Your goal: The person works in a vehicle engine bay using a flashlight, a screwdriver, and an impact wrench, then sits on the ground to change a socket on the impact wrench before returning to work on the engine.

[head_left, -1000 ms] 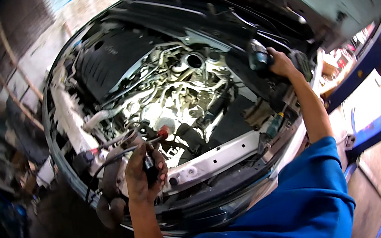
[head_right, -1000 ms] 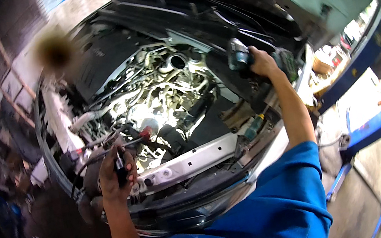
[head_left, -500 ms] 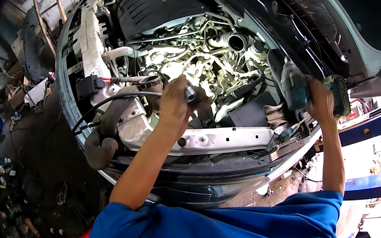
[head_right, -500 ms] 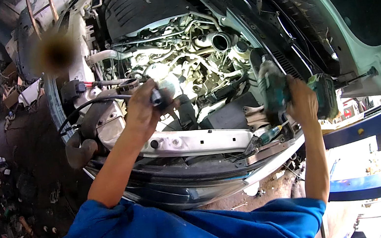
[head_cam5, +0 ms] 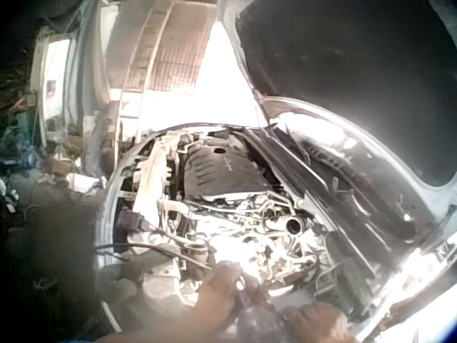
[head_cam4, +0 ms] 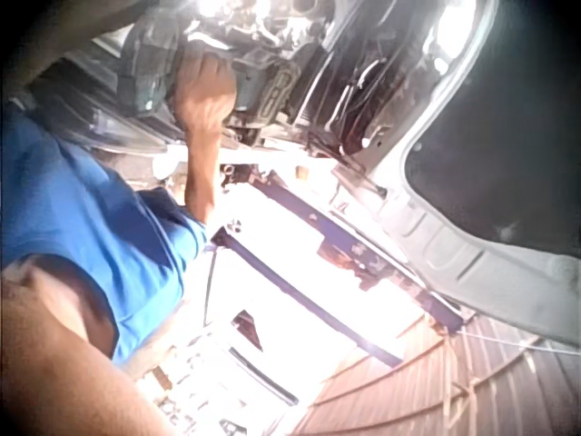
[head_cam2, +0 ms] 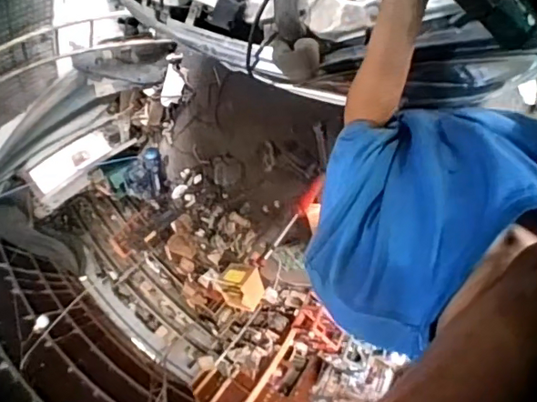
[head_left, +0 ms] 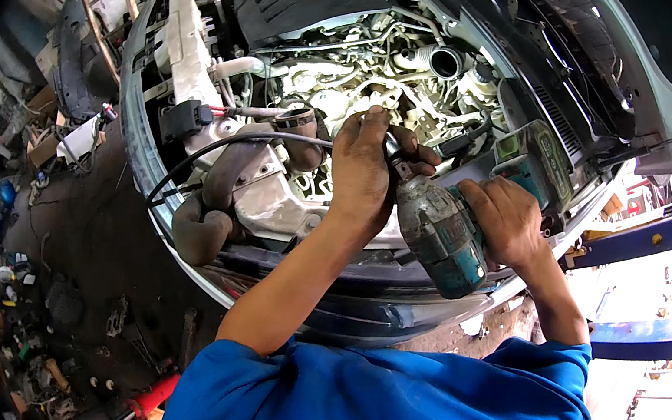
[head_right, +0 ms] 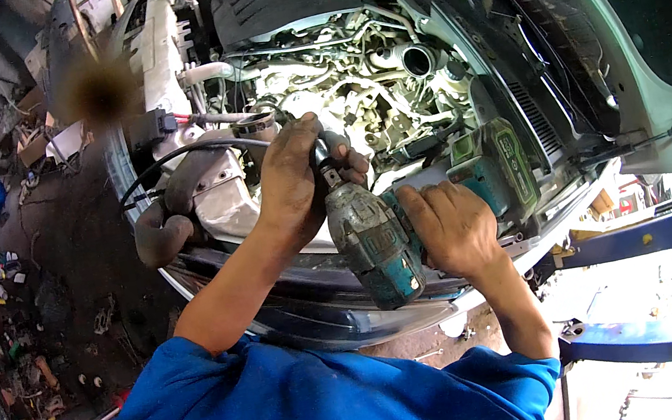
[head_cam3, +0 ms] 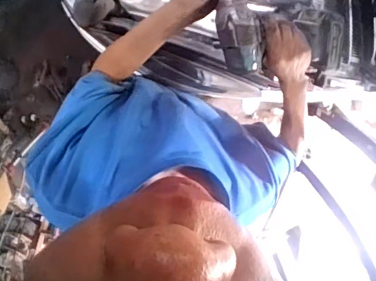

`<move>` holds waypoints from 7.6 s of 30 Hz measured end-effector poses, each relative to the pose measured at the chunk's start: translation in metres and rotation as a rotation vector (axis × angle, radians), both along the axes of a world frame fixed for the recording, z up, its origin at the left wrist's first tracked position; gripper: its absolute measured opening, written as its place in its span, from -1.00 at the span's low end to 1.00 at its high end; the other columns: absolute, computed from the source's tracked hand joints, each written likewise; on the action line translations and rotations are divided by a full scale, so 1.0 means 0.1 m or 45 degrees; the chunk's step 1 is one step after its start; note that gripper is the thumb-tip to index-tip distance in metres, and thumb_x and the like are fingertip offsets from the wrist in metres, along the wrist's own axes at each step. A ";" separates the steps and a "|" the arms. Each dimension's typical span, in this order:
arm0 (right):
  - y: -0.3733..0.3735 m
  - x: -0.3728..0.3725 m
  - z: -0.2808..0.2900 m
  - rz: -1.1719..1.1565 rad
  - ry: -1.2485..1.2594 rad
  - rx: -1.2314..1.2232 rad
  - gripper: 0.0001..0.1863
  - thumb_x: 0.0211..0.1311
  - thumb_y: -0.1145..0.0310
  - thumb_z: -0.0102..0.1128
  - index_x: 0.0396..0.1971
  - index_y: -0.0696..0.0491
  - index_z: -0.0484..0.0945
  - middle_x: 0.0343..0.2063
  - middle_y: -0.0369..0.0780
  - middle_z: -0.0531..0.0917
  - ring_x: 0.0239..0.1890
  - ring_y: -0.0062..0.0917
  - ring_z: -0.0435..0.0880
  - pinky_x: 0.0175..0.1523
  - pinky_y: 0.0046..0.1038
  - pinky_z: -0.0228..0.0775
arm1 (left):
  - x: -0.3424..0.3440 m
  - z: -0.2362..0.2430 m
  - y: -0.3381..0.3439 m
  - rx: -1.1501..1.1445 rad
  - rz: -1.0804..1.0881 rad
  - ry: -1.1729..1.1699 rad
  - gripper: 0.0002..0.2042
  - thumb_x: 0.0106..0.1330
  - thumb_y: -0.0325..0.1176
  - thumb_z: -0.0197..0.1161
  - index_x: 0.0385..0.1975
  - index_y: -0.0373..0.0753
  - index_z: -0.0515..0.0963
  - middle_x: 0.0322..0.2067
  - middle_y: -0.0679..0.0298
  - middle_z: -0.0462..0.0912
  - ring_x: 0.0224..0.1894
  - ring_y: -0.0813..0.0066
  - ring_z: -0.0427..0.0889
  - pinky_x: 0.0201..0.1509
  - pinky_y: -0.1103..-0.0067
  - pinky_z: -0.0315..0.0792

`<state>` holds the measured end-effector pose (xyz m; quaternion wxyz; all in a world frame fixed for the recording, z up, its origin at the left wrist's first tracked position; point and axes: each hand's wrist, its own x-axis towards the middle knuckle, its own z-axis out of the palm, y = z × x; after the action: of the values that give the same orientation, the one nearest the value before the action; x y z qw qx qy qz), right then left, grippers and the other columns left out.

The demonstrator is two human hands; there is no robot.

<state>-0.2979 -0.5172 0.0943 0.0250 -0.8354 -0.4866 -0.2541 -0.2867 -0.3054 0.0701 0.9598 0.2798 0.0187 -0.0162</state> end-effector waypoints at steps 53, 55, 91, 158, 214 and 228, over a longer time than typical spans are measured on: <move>-0.09 0.22 -1.04 -0.235 0.022 0.453 -0.78 -0.18 0.36 0.20 -0.41 0.01 0.62 -0.54 -0.34 0.55 -0.45 -0.59 0.48 -0.41 -0.57 0.38 | -0.06 -0.87 -0.31 0.384 -0.226 0.288 -0.73 0.41 -0.09 -0.12 -0.34 -0.16 0.30 -0.58 0.23 0.34 -0.33 0.33 0.34 -0.11 0.43 0.28; -0.10 0.21 -1.04 -0.227 0.043 0.437 -0.78 -0.17 0.36 0.20 -0.41 0.01 0.62 -0.53 -0.33 0.55 -0.45 -0.58 0.48 -0.41 -0.57 0.37 | -0.06 -0.90 -0.32 0.361 -0.229 0.282 -0.74 0.41 -0.09 -0.12 -0.34 -0.17 0.30 -0.59 0.22 0.35 -0.34 0.32 0.34 -0.12 0.42 0.29; 0.00 0.29 -0.90 -0.094 0.116 0.161 -0.66 -0.16 0.33 0.24 -0.25 -0.02 0.58 -0.43 -0.27 0.55 -0.44 -0.52 0.52 -0.33 -0.48 0.33 | -0.08 -0.95 -0.27 0.188 -0.101 0.315 -0.81 0.37 -0.22 -0.03 -0.35 -0.22 0.29 -0.52 0.11 0.44 -0.32 0.31 0.43 -0.06 0.41 0.35; -0.04 0.23 -1.18 -0.111 0.115 0.539 -0.64 -0.29 0.30 0.16 -0.37 0.12 0.57 -0.54 -0.35 0.49 -0.41 -0.55 0.45 -0.46 -0.53 0.21 | -0.09 -0.88 -0.36 0.302 -0.155 0.236 -0.78 0.43 -0.22 -0.19 -0.36 -0.19 0.31 -0.47 0.30 0.33 -0.33 0.46 0.35 -0.07 0.48 0.30; -0.07 0.23 -0.89 -0.089 0.025 0.104 -0.61 -0.06 0.36 0.19 -0.14 0.09 0.60 -0.59 -0.34 0.47 -0.56 -0.53 0.47 -0.39 -0.46 0.33 | -0.13 -0.92 -0.22 0.280 -0.189 0.163 -0.74 0.42 -0.15 0.01 -0.22 -0.26 0.36 -0.40 0.21 0.52 -0.37 0.55 0.49 -0.32 0.66 0.39; -0.16 0.19 -0.89 -0.033 -0.115 0.294 -0.69 0.00 0.34 0.22 -0.19 0.03 0.62 -0.58 -0.38 0.45 -0.55 -0.59 0.48 -0.42 -0.52 0.33 | 0.60 -0.66 0.32 2.329 -0.363 -0.748 -0.68 0.35 -0.17 0.04 -0.29 -0.36 0.53 -0.32 -0.04 0.57 -0.24 -0.04 0.55 -0.11 0.26 0.43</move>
<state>-0.2793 -0.5334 0.0052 0.0957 -0.8210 -0.4438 -0.3461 -0.2268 -0.2738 0.0043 0.3269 0.9103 -0.2505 -0.0410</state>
